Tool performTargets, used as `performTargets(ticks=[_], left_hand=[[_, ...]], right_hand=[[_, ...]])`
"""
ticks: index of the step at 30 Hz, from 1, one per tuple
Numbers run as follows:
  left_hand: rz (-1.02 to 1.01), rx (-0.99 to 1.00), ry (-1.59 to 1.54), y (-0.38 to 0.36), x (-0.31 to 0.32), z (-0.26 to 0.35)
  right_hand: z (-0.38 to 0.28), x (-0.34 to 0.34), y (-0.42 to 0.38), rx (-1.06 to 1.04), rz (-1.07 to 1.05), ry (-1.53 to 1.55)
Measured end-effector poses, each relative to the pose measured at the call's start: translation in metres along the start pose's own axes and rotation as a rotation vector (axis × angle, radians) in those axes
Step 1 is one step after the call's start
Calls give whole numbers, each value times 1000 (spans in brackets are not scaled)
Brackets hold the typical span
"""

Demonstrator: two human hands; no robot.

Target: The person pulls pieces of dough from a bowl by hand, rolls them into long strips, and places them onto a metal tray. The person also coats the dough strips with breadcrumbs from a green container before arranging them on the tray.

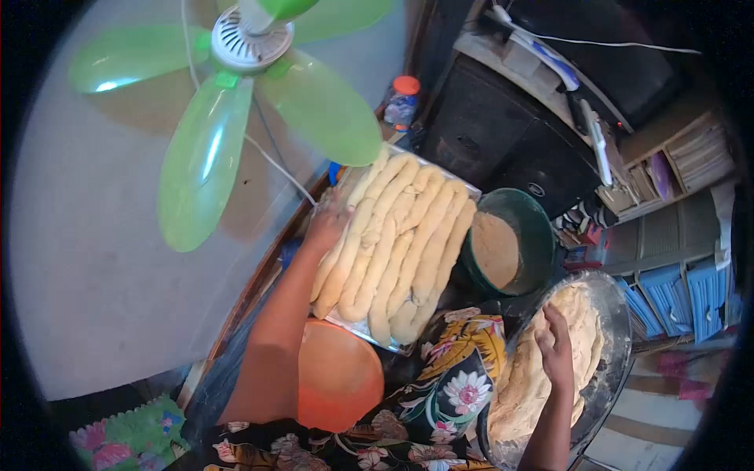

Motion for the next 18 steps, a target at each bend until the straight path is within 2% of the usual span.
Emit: performTargets(ticks=[2, 3, 5, 6, 8, 11, 13, 15, 17, 18], left_hand=[[57, 277, 574, 13, 25, 24], [54, 296, 566, 19, 27, 34], [-100, -1, 271, 37, 13, 41], [-110, -148, 123, 46, -3, 65], [83, 102, 13, 104, 19, 39], [151, 131, 99, 140, 48, 59], [-165, 127, -173, 148, 73, 59], [-241, 135, -214, 152, 80, 63], [114, 307, 337, 182, 103, 23], [99, 321, 330, 166, 108, 47]], right_hand=[[28, -15, -28, 97, 79, -61], [43, -21, -40, 59, 90, -81], [55, -31, -58, 174, 107, 48], [61, -35, -62, 182, 122, 54], [73, -44, -72, 241, 169, 130], [91, -45, -75, 271, 208, 193], [87, -46, -75, 307, 239, 206], [86, -52, -78, 172, 232, -153], [107, -60, -89, 228, 399, -284], [143, -57, -98, 297, 456, -291]])
Point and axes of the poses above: each hand's wrist, its own y-axis towards the middle knuckle, its own x-axis out of the palm, z = x × y, the point moved 6 cm from there along y, towards the middle knuckle, and after that the axes turned 1 degree about x, right-handed, at the moved point
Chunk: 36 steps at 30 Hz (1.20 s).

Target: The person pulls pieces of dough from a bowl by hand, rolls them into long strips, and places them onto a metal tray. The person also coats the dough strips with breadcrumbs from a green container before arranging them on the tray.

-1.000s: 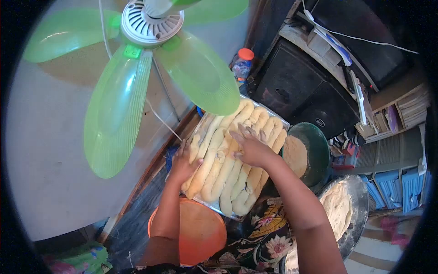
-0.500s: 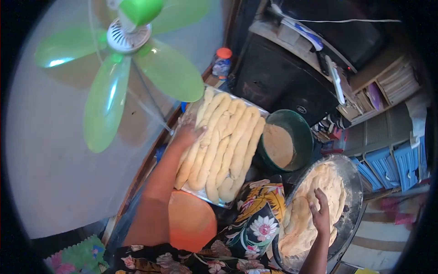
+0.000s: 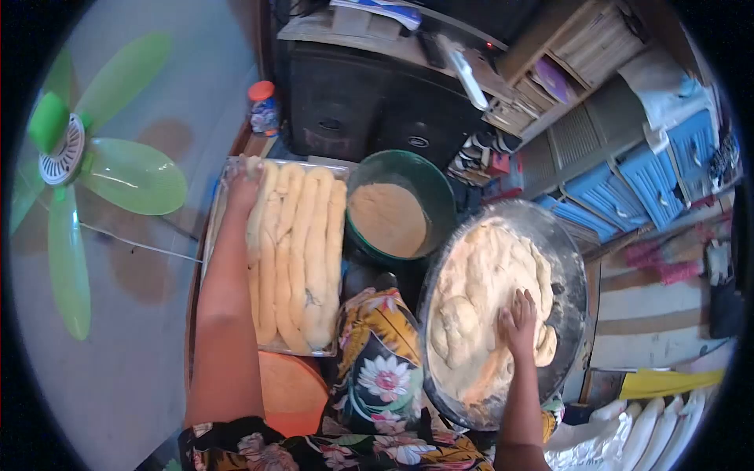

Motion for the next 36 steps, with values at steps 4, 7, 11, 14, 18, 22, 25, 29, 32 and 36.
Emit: performTargets(ticks=[4, 7, 11, 14, 18, 22, 25, 29, 32, 36], left_hand=[[-83, -147, -517, -55, -79, 148], [-165, 245, -567, -111, -112, 293], [-580, 542, -682, -202, -92, 432], [-914, 809, -405, -274, -40, 481], [-848, 753, -233, -321, -8, 482], [-763, 874, -121, -331, 6, 466], [-835, 863, -187, -318, 12, 464], [-868, 861, -262, -314, 13, 466], [-838, 850, -291, -308, 11, 474], [-752, 846, -324, -302, 15, 479]], right_hand=[[3, 30, -13, 50, 21, -378], [-14, 40, -31, -88, -8, -281], [-47, 54, -75, -309, -206, -192], [-37, 42, -96, -465, -278, -454], [54, -20, -62, -13, 1, -532], [89, -35, -53, 182, 125, 221], [75, -38, -61, 224, 87, 133], [44, -50, -95, 146, 127, 6], [56, -60, -95, 217, 113, 402], [98, -98, -83, 327, 407, 1209]])
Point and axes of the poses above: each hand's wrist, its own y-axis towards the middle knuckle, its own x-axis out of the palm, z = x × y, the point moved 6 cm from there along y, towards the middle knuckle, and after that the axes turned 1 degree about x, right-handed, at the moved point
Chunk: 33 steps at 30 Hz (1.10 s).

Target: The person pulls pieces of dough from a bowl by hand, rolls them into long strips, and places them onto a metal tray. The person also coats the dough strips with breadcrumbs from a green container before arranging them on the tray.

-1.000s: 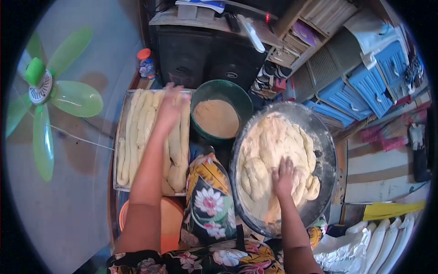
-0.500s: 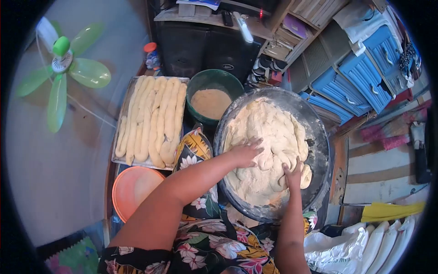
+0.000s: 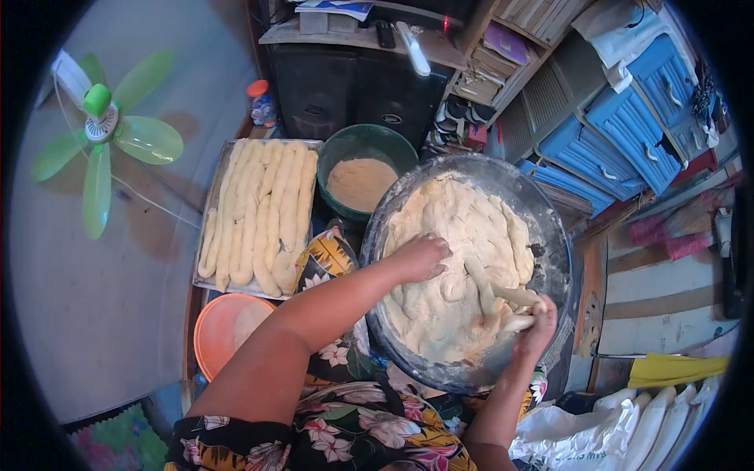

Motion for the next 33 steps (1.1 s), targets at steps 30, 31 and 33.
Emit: performTargets(ticks=[30, 31, 33], left_hand=[[144, -87, -85, 15, -14, -14], [144, -88, -87, 15, -16, -14], [77, -67, -54, 15, -14, -11]], right_hand=[[12, 99, 53, 264, -389, -74], [12, 97, 56, 265, -389, -76], [13, 84, 60, 143, -371, -548]])
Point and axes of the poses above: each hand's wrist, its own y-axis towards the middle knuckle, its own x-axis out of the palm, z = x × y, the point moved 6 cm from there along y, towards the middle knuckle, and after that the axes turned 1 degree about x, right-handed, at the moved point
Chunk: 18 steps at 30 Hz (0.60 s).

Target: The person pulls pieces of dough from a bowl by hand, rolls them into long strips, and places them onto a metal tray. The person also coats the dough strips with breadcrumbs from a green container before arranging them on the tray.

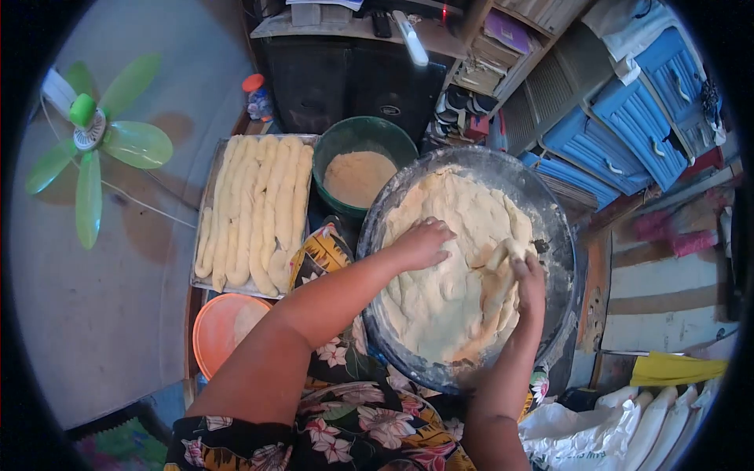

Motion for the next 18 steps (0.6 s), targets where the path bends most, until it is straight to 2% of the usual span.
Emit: performTargets(ticks=[1, 2, 4, 8, 10, 12, 14, 15, 16, 18], left_hand=[[-7, 4, -6, 0, 2, 1], [-2, -1, 5, 0, 2, 1], [4, -3, 15, 0, 2, 2], [21, 7, 41, -8, 3, 8], [11, 19, 71, -14, 7, 10], [29, 64, 78, -21, 12, 14], [15, 78, 92, -24, 15, 19], [3, 86, 98, -28, 19, 22], [-10, 85, 97, -32, 22, 25], [-80, 69, 64, -33, 22, 27]], right_hand=[[9, -5, 5, -101, 131, -470], [26, -1, 4, -138, 243, -558], [32, 41, -17, -269, 288, -834], [43, 38, -36, -357, 156, -768], [71, 6, -43, -148, 370, -571], [91, 4, -55, -72, 423, -487], [78, 23, -74, -325, 417, -783], [83, 20, -75, -417, 371, -774], [92, 9, -71, -403, 371, -770], [131, -33, -55, 112, 530, -229]])
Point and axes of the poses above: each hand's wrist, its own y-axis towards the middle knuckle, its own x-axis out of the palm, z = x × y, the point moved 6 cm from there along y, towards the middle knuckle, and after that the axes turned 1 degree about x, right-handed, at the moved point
